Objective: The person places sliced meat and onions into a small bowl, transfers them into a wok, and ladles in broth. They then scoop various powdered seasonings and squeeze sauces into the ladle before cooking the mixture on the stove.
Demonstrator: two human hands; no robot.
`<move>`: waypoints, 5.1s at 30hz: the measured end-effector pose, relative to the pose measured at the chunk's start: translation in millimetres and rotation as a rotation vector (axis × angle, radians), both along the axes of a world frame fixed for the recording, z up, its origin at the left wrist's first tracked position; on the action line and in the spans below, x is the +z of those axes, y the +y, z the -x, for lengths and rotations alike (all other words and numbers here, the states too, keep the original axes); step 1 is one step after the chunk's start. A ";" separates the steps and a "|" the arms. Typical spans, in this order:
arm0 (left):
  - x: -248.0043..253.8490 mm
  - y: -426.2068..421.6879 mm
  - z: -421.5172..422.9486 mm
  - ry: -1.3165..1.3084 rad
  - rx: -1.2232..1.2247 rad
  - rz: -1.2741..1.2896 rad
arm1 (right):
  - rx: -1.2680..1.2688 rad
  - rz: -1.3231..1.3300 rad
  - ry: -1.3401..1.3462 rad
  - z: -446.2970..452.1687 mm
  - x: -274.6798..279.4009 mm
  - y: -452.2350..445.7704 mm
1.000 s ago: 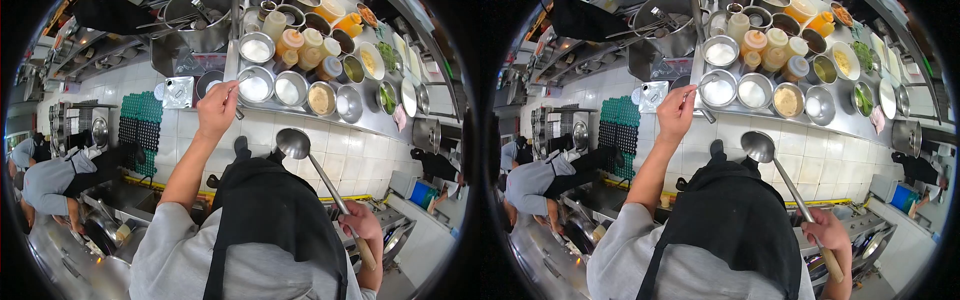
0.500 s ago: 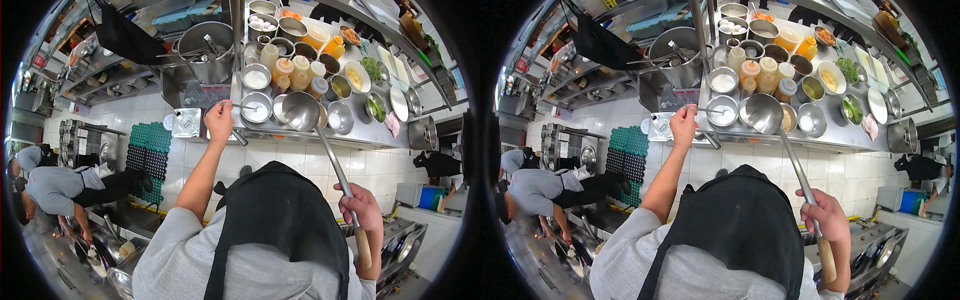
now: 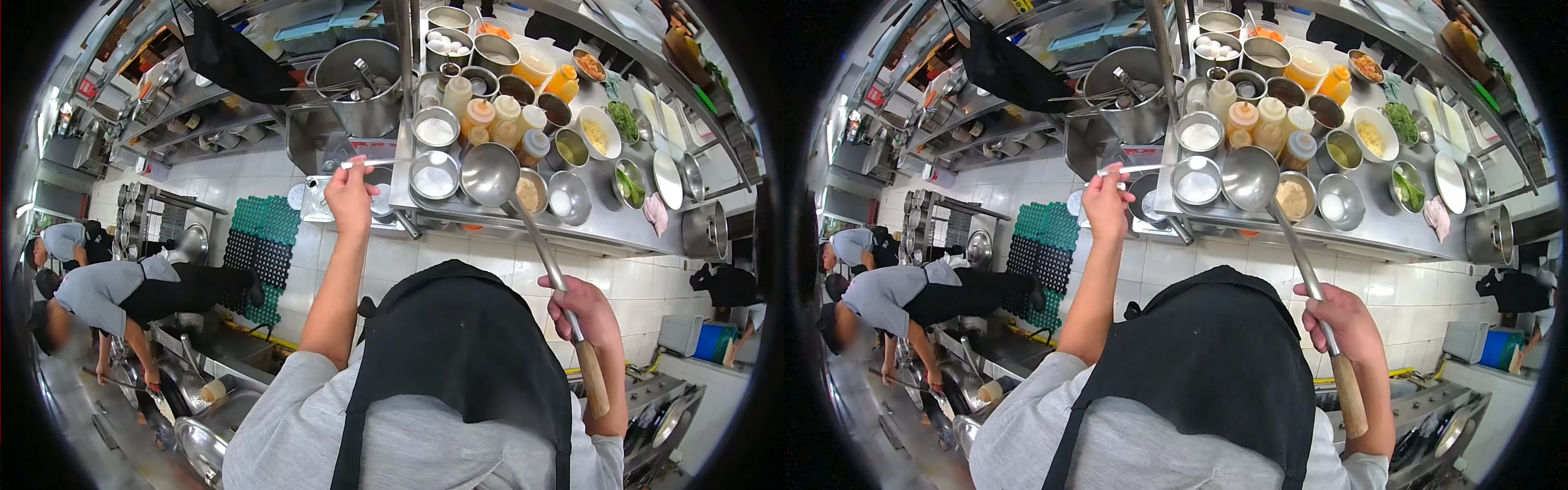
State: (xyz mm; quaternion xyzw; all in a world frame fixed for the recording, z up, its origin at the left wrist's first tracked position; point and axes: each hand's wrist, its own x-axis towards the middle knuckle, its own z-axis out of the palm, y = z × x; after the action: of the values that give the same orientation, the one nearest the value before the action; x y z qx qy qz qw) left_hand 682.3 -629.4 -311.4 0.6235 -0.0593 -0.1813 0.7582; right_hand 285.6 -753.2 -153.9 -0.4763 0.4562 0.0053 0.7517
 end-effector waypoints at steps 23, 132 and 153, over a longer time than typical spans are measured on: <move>-28.5 -89.8 82.2 -0.895 -0.398 -0.247 | -0.391 -0.048 -0.180 44.6 10.5 5.4; 93.5 -206.6 153.7 -1.195 -1.086 -0.739 | -0.468 -0.230 -0.393 126.3 -38.6 -14.9; 86.8 -185.8 181.2 -1.181 -0.959 -0.874 | -0.332 -0.533 -0.542 158.9 -71.8 -65.8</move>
State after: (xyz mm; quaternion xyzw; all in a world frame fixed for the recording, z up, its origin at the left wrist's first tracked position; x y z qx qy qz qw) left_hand 501.1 -815.1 -224.6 0.7580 -0.6230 -0.1343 0.1388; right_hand 126.7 -818.9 -225.7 -0.1691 0.2948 -0.1237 0.9323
